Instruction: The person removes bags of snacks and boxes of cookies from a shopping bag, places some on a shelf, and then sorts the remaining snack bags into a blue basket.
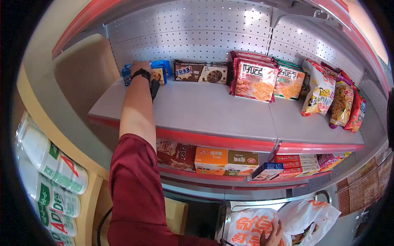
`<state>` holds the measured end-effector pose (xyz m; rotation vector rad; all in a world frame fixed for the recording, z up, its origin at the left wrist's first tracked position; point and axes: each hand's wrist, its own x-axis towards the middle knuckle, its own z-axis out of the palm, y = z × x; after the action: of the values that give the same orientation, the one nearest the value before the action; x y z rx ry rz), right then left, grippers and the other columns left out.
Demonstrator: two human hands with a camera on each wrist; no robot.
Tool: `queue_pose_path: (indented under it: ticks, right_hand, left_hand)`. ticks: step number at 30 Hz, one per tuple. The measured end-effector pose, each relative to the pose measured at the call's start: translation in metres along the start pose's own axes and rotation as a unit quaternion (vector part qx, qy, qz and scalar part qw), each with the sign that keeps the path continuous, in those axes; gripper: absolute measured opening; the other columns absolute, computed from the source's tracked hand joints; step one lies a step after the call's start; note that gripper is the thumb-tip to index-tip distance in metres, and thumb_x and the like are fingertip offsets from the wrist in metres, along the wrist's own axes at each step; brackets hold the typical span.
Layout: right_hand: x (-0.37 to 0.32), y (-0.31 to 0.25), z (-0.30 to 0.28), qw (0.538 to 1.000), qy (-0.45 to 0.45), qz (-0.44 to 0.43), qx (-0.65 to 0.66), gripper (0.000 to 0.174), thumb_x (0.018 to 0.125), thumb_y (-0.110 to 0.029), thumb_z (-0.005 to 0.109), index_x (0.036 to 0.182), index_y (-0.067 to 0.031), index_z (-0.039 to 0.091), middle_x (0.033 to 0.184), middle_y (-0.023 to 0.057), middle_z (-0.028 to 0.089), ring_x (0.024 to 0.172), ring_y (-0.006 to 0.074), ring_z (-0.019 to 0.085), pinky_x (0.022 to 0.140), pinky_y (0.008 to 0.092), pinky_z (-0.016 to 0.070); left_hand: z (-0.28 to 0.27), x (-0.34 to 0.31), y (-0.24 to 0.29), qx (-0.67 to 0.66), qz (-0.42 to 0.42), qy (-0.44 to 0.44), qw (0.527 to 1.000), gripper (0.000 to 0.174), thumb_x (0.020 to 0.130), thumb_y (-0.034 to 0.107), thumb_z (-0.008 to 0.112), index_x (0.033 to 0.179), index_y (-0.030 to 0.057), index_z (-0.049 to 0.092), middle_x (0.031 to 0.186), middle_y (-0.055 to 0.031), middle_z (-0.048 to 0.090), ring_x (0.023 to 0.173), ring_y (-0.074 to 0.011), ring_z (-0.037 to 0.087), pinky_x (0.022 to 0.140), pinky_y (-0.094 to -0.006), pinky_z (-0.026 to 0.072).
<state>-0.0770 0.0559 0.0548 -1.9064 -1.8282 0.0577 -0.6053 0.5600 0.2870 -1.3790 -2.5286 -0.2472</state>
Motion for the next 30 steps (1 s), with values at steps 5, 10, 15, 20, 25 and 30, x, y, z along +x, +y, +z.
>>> queue_pose_path:
  ticks: [5, 10, 15, 20, 25, 30]
  right_hand:
    - [0.007, -0.005, 0.0, 1.0, -0.016, 0.001, -0.01, 0.046, 0.077, -0.011, 0.06, 0.12, -0.0027, 0.044, 0.122, 0.027, 0.038, 0.11, 0.0448, 0.041, 0.092, 0.0459, 0.0369]
    - [0.01, -0.009, 0.001, 0.999, -0.019, -0.01, -0.035, 0.047, 0.077, -0.012, 0.06, 0.12, -0.0028, 0.043, 0.122, 0.0268, 0.039, 0.11, 0.0442, 0.041, 0.092, 0.046, 0.0365]
    - [0.008, -0.008, 0.0, 0.998, -0.015, -0.01, -0.059, 0.047, 0.078, -0.014, 0.06, 0.121, -0.002, 0.043, 0.123, 0.0268, 0.039, 0.111, 0.0433, 0.041, 0.092, 0.0457, 0.0365]
    - [-0.005, 0.008, 0.0, 1.0, -0.01, -0.013, -0.021, 0.052, 0.073, -0.009, 0.061, 0.121, -0.0024, 0.041, 0.125, 0.0264, 0.036, 0.113, 0.0433, 0.039, 0.095, 0.0466, 0.0341]
    - [-0.011, 0.012, -0.014, 0.999, 0.013, 0.018, -0.027, 0.05, 0.072, -0.007, 0.059, 0.119, -0.0037, 0.042, 0.121, 0.0262, 0.041, 0.107, 0.0437, 0.043, 0.092, 0.0483, 0.036]
    - [-0.031, 0.048, -0.028, 0.995, 0.055, 0.045, -0.074, 0.049, 0.07, -0.005, 0.062, 0.116, -0.0065, 0.046, 0.125, 0.0194, 0.04, 0.111, 0.0371, 0.042, 0.091, 0.0426, 0.0366]
  left_hand:
    - [0.013, 0.024, -0.002, -0.017, 0.091, 0.009, 0.996, 0.046, 0.078, 0.017, 0.061, 0.122, 0.0145, 0.047, 0.123, -0.0165, 0.048, 0.112, -0.0363, 0.045, 0.093, -0.0432, 0.0399]
    - [0.022, 0.04, -0.008, -0.062, -0.073, -0.012, 0.995, 0.06, 0.072, 0.013, 0.063, 0.128, 0.0134, 0.042, 0.134, -0.018, 0.035, 0.119, -0.0411, 0.036, 0.095, -0.0487, 0.0361]
    - [0.032, 0.07, -0.008, 0.18, 0.12, -0.219, 0.952, 0.055, 0.074, 0.027, 0.061, 0.123, 0.0077, 0.043, 0.126, -0.0186, 0.042, 0.117, -0.0378, 0.039, 0.097, -0.0539, 0.0305]
    - [0.03, 0.064, 0.002, 0.072, -0.014, 0.031, 0.997, 0.08, 0.078, 0.04, 0.059, 0.135, -0.0015, 0.022, 0.137, -0.0197, 0.029, 0.122, -0.0392, 0.032, 0.097, -0.0485, 0.0331]
    - [-0.011, 0.022, 0.074, -0.133, 0.183, 0.36, 0.905, 0.04, 0.071, 0.024, 0.056, 0.101, -0.0025, 0.056, 0.097, -0.0198, 0.06, 0.091, -0.0369, 0.058, 0.081, -0.0456, 0.0458]
    - [-0.068, -0.121, 0.132, -0.481, 0.239, 0.302, 0.788, 0.023, 0.075, 0.026, 0.058, 0.084, 0.0075, 0.068, 0.08, -0.0107, 0.066, 0.078, -0.0222, 0.063, 0.073, -0.0315, 0.0463]
